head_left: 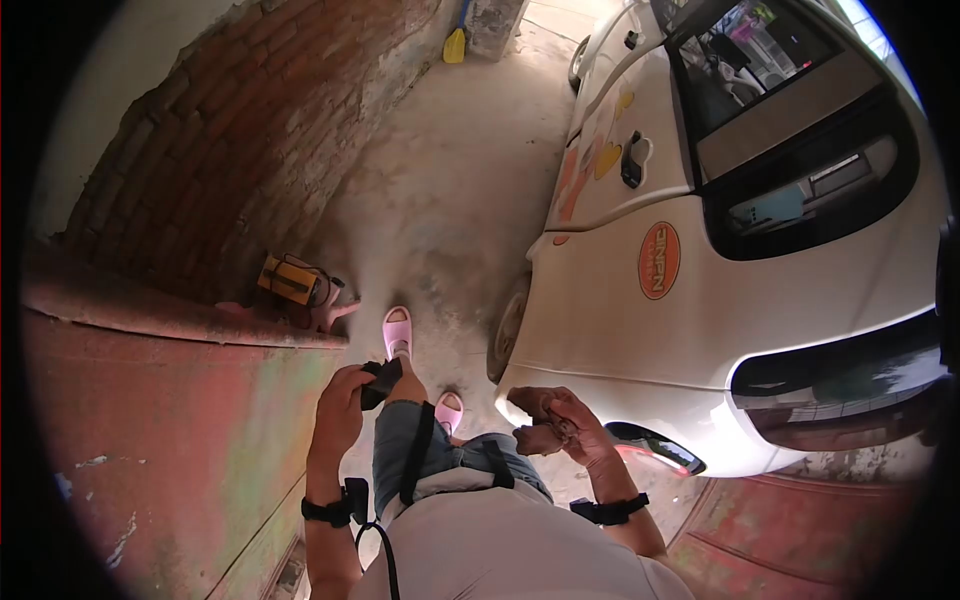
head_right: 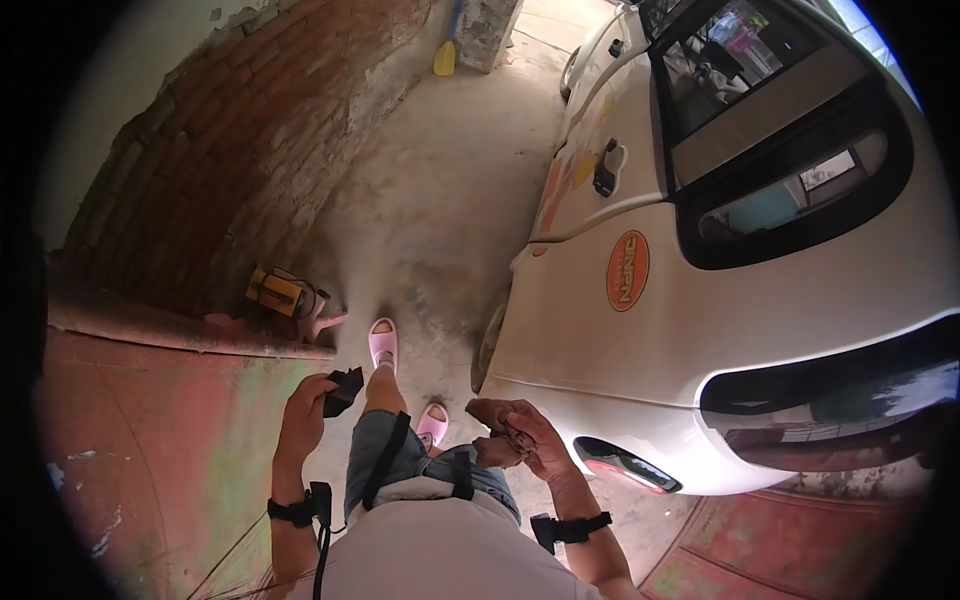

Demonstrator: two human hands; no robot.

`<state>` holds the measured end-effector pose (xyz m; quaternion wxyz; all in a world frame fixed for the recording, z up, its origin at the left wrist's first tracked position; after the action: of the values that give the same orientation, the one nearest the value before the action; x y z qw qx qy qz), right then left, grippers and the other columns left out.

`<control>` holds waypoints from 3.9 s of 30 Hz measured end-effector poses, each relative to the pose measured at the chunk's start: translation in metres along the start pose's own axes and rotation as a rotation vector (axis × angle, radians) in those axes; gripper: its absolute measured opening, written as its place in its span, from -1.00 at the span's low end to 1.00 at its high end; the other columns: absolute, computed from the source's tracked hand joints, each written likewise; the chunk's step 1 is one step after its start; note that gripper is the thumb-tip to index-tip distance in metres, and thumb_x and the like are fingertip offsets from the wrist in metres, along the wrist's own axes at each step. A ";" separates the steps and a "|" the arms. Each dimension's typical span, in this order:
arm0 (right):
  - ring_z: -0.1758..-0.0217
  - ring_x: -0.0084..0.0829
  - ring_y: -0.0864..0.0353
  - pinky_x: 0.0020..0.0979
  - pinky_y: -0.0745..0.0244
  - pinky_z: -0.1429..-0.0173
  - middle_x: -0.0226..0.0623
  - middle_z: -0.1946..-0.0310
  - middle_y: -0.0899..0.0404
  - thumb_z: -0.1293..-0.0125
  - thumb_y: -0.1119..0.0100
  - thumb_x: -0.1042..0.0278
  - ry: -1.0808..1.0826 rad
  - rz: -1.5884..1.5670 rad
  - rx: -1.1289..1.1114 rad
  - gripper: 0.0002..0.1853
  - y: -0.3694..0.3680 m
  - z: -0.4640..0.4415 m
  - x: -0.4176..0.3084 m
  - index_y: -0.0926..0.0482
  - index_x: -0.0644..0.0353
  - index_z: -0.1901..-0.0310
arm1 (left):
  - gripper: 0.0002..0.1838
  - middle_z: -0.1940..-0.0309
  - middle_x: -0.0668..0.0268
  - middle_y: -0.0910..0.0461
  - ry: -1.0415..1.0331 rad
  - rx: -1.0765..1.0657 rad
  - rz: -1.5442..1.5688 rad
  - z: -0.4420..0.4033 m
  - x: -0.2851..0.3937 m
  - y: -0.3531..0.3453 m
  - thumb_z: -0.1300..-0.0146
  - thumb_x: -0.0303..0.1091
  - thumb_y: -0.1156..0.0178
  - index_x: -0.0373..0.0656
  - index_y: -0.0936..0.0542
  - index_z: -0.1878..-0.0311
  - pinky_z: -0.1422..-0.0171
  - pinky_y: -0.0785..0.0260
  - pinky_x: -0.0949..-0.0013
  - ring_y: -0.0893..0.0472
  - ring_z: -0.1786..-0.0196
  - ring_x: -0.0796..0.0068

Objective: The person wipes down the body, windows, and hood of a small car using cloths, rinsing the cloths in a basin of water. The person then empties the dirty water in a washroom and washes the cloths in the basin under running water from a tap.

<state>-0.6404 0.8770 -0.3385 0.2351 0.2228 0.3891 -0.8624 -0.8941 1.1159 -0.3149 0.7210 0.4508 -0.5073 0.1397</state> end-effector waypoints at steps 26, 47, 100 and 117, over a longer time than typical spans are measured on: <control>0.05 -0.49 -0.55 -0.46 -0.48 -0.05 -0.31 0.07 -0.54 -0.30 -0.14 0.20 0.134 -0.171 0.353 -0.55 -0.063 -0.278 -0.241 -0.39 0.22 -0.16 | -0.78 0.15 0.23 -0.58 0.135 0.005 0.365 -0.473 -0.055 0.035 -0.32 -0.60 0.10 -0.35 -0.55 0.11 -0.10 -0.33 0.47 -0.55 0.05 0.44; 0.09 -0.51 -0.57 -0.44 -0.52 0.03 -0.32 0.11 -0.56 -0.30 -0.13 0.19 0.253 -0.150 0.280 -0.55 -0.027 -0.578 -0.589 -0.39 0.18 -0.17 | -0.74 0.18 0.37 -0.58 0.184 -0.022 0.496 -0.884 0.049 -0.023 -0.35 -0.55 0.15 -0.32 -0.54 0.06 -0.12 -0.30 0.53 -0.52 0.07 0.60; 0.04 -0.37 -0.60 -0.30 -0.55 0.00 -0.30 0.07 -0.56 -0.29 -0.13 0.10 0.538 -0.414 0.030 -0.57 0.120 -1.297 -1.527 -0.41 0.09 -0.13 | -0.67 -0.02 0.21 -0.49 0.416 -0.479 0.897 -1.854 0.380 -0.434 -0.47 -0.21 0.16 -0.22 -0.43 -0.10 -0.09 -0.51 0.21 -0.54 -0.06 0.39; 0.09 -0.44 -0.62 -0.36 -0.59 0.06 -0.30 0.12 -0.58 -0.28 -0.13 0.20 0.457 -0.463 -0.022 -0.63 0.248 -1.496 -1.720 -0.46 0.15 -0.07 | -0.55 -0.09 0.18 -0.43 0.438 -0.137 0.872 -2.152 0.406 -0.515 -0.45 -0.09 0.11 -0.26 -0.40 -0.17 -0.12 -0.51 0.19 -0.51 -0.10 0.32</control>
<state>1.1631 2.2912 -0.3979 -0.0585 0.3136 0.4813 -0.8164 0.9294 2.4302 -0.3978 0.7130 0.1079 -0.4935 0.4863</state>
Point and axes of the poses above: each hand's wrist, its own z-axis away from the middle knuckle, its own y-axis out of the back of the hand, x = y × z, the point moved 8 cm from there along -z, towards the middle knuckle
